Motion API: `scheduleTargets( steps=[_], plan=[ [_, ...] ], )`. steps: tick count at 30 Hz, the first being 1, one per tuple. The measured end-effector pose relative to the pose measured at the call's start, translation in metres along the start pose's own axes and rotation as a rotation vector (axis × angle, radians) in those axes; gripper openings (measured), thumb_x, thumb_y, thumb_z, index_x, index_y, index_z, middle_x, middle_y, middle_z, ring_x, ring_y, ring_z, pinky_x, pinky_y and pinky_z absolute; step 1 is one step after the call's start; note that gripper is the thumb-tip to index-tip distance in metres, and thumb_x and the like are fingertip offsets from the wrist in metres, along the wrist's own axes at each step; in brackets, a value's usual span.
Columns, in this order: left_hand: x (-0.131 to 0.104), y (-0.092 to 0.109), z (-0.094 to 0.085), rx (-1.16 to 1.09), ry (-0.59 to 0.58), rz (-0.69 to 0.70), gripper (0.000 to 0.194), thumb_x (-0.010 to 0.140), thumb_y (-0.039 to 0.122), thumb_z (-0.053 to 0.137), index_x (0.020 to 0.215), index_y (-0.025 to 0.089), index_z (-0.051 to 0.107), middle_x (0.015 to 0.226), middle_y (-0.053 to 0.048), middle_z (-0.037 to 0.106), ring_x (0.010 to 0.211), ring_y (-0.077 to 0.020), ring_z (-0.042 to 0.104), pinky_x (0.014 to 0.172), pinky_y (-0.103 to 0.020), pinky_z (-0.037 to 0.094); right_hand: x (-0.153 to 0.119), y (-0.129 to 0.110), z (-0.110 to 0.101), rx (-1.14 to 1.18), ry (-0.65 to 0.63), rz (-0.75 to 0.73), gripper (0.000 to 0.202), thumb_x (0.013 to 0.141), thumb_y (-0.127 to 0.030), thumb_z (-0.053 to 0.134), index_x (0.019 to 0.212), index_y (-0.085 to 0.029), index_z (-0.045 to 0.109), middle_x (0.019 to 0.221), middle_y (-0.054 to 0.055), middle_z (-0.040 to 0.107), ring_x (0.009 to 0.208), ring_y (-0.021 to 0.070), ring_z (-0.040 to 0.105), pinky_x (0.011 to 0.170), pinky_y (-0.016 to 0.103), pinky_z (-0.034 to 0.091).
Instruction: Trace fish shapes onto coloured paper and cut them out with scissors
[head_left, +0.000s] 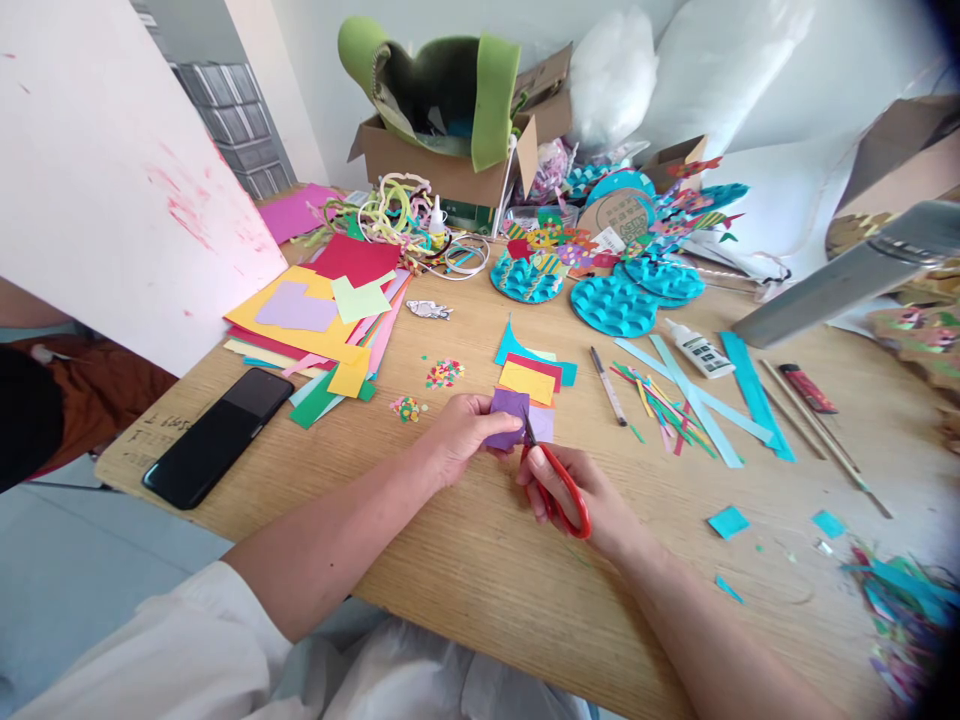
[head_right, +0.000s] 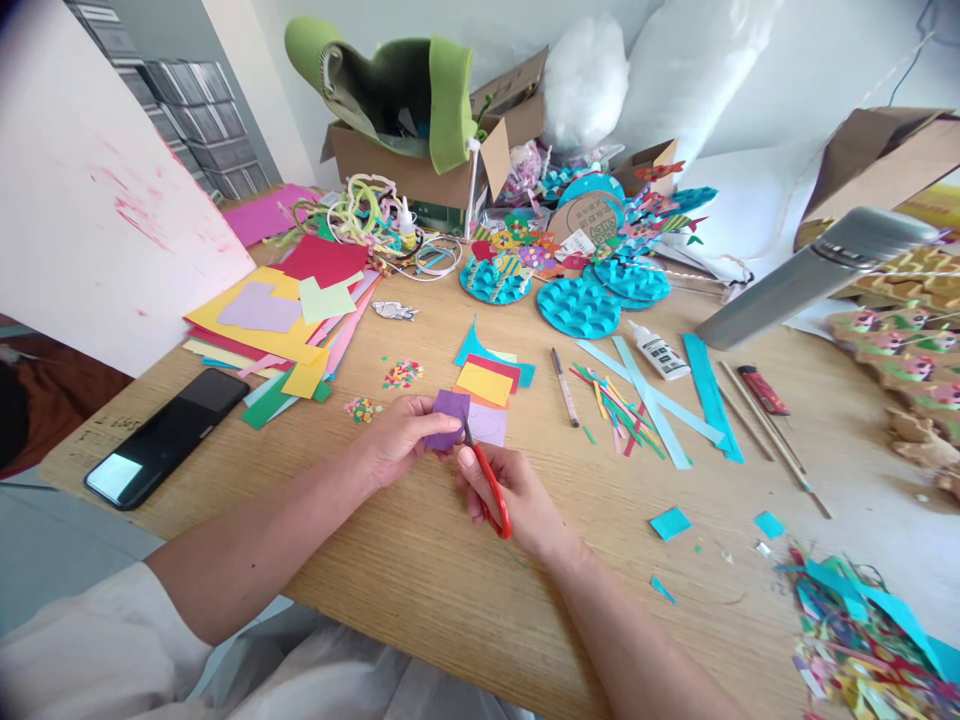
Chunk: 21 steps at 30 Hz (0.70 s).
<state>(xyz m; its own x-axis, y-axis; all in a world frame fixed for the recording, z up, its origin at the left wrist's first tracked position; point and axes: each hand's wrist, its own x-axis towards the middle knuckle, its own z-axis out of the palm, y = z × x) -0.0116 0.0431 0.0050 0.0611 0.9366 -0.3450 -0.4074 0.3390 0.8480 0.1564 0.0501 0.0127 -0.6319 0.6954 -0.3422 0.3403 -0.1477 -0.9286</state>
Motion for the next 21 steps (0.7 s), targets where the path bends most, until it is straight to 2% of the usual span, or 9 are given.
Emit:
scheduleTargets(
  steps=[21],
  plan=[
    [0.0011, 0.0000, -0.0027, 0.057, -0.026, 0.031, 0.019, 0.060, 0.029, 0.072, 0.065, 0.012, 0.065, 0.058, -0.002, 0.061, 0.052, -0.0101, 0.052, 0.051, -0.023, 0.041, 0.0015, 0.0032, -0.0039, -0.036, -0.020, -0.033, 0.056, 0.082, -0.072, 0.047, 0.070, -0.018, 0.052, 0.048, -0.003, 0.050, 0.042, 0.0095, 0.043, 0.045, 0.024, 0.030]
  ],
)
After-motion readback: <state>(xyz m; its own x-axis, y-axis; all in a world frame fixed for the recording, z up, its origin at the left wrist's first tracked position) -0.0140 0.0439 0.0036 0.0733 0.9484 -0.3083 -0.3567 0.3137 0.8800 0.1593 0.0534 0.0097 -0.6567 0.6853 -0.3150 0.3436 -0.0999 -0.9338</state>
